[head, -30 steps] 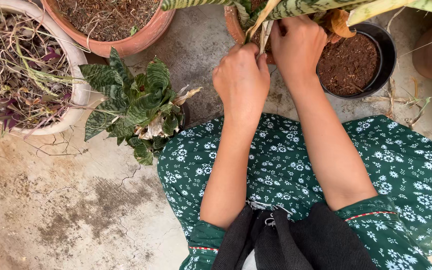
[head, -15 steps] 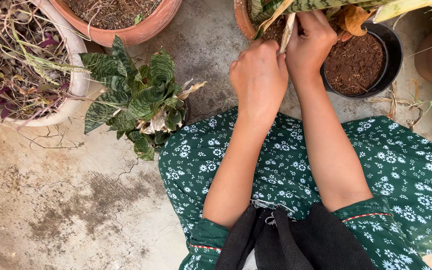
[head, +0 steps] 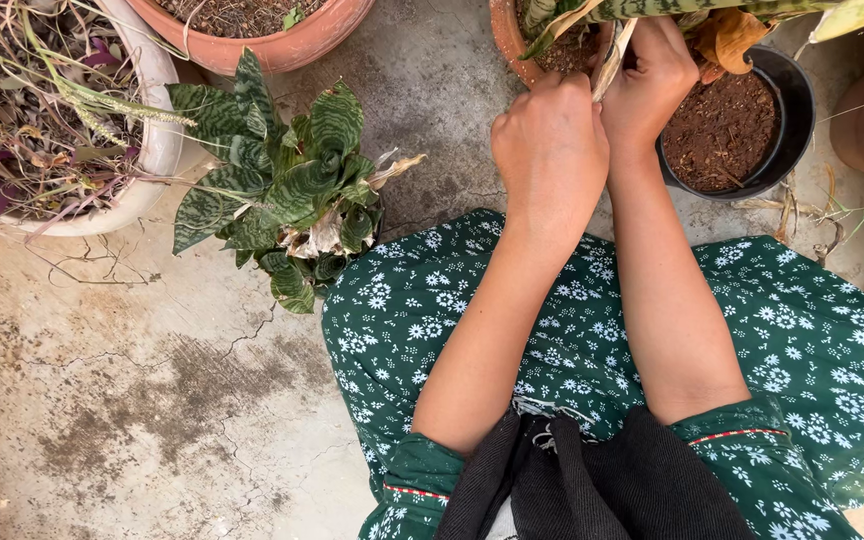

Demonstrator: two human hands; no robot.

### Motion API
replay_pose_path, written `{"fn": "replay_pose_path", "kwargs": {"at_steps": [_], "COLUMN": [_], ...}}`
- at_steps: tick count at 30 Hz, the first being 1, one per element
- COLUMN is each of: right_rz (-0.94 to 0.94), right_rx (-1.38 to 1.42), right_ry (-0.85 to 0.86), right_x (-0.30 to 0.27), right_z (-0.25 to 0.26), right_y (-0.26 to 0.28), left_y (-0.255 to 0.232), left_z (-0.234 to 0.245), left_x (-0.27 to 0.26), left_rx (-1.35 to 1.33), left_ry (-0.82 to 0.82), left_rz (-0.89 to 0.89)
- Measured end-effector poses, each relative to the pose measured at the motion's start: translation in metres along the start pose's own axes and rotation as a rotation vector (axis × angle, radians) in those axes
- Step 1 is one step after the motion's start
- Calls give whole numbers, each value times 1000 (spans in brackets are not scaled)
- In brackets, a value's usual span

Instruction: The person pours water from a blue cup into a small black pot, touches the soil with their fingers, and then pulls dried leaves off a snake plant by hand.

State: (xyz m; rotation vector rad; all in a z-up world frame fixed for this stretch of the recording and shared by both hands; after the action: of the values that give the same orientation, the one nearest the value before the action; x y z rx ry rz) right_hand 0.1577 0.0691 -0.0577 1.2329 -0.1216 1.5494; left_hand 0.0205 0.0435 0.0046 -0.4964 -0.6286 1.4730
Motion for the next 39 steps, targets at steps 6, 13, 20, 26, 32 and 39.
{"fn": "replay_pose_path", "kwargs": {"at_steps": [6, 13, 20, 26, 32, 39], "right_rz": [32, -72, -87, 162, 206, 114], "right_rx": [2, 201, 208, 65, -38, 27], "right_ry": [-76, -126, -164, -47, 47, 128], "right_x": [1, 3, 10, 11, 13, 19], "right_z": [-1, 4, 15, 71, 137, 207], "right_y": [1, 11, 20, 51, 82, 87], "left_y": [-1, -4, 4, 22, 26, 35], "left_z": [5, 8, 15, 15, 46, 38], "left_x": [0, -1, -4, -4, -7, -4], "left_rx": [-46, -108, 14, 221, 50, 90], "left_ry": [11, 30, 151, 382, 94, 126], "left_rz": [4, 0, -4, 82, -34, 16]}}
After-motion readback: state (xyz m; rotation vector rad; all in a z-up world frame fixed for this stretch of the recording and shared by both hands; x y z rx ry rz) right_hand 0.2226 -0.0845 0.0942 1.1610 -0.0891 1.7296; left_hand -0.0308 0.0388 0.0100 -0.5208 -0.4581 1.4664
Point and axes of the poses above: each hand's wrist, its own x-axis towards the middle knuckle, its own z-axis out of the back of the hand, y = z × x, the point moved 6 cm from there along x, towards the middle knuckle, and after that the axes turned 3 degrees about z, right-handed, at the moved point
